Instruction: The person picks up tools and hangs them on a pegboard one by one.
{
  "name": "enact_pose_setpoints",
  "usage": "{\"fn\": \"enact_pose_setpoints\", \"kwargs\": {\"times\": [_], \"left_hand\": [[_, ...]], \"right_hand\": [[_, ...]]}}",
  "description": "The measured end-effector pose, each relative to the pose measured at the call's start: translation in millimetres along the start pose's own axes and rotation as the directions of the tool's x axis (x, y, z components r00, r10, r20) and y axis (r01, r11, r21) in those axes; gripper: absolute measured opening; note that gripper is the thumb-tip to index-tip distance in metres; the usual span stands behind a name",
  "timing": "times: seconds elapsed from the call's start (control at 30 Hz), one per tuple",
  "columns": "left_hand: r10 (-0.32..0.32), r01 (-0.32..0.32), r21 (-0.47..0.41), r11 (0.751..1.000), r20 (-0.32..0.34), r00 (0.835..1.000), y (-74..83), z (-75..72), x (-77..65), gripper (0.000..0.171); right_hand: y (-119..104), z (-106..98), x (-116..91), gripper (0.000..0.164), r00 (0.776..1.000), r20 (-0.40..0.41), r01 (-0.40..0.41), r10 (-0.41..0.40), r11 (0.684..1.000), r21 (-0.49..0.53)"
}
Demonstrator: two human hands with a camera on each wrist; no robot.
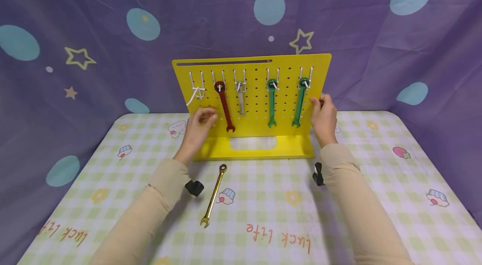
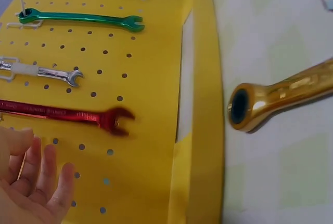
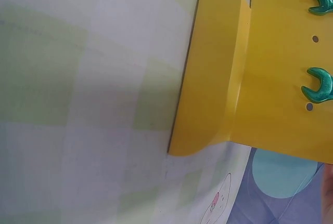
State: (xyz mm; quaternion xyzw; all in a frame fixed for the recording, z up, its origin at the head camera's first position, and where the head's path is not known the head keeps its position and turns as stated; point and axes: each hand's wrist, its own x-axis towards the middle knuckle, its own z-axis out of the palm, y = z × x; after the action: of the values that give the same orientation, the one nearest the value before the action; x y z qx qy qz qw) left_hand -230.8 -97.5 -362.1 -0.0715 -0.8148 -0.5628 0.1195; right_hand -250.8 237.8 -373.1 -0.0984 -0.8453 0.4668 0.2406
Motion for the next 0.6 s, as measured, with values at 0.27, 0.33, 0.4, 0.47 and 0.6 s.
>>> {"fn": "enact_pose_setpoints", "kwargs": {"times": [0.27,0.33,0.4,0.47,0.6], "left_hand": [[-0.055,0.056,-0.027,0.998,0.037,0.998,-3.2,-6.3,-24.1,0.02],[-0.059,0.06,-0.017,0.998,0.062,0.996,-2.6,-9.1,-31.0,0.02],[-0.073,0.074,-0.007,0.997,0.096,0.993,-2.0,-12.4,-38.1,0.021],[-0.098,0.098,0.007,0.995,0.126,0.987,-0.9,-15.2,-45.5,0.022],[-0.136,0.133,0.026,0.991,0.165,0.977,0.3,-19.6,-57.8,0.022]], "right_hand": [[1.8,0.2,-0.3,0.045,1.0,0.006,0.002,-0.002,1.0,0.012],[2.1,0.4,-0.6,0.046,1.0,0.008,0.005,-0.006,1.0,0.016],[2.0,0.5,-0.5,0.047,1.0,0.009,0.008,-0.008,1.0,0.016],[1.6,0.6,-0.4,0.047,1.0,0.012,0.005,-0.005,1.0,0.016],[0.7,0.3,0.1,0.046,1.0,0.015,-0.008,0.008,1.0,0.014]]}}
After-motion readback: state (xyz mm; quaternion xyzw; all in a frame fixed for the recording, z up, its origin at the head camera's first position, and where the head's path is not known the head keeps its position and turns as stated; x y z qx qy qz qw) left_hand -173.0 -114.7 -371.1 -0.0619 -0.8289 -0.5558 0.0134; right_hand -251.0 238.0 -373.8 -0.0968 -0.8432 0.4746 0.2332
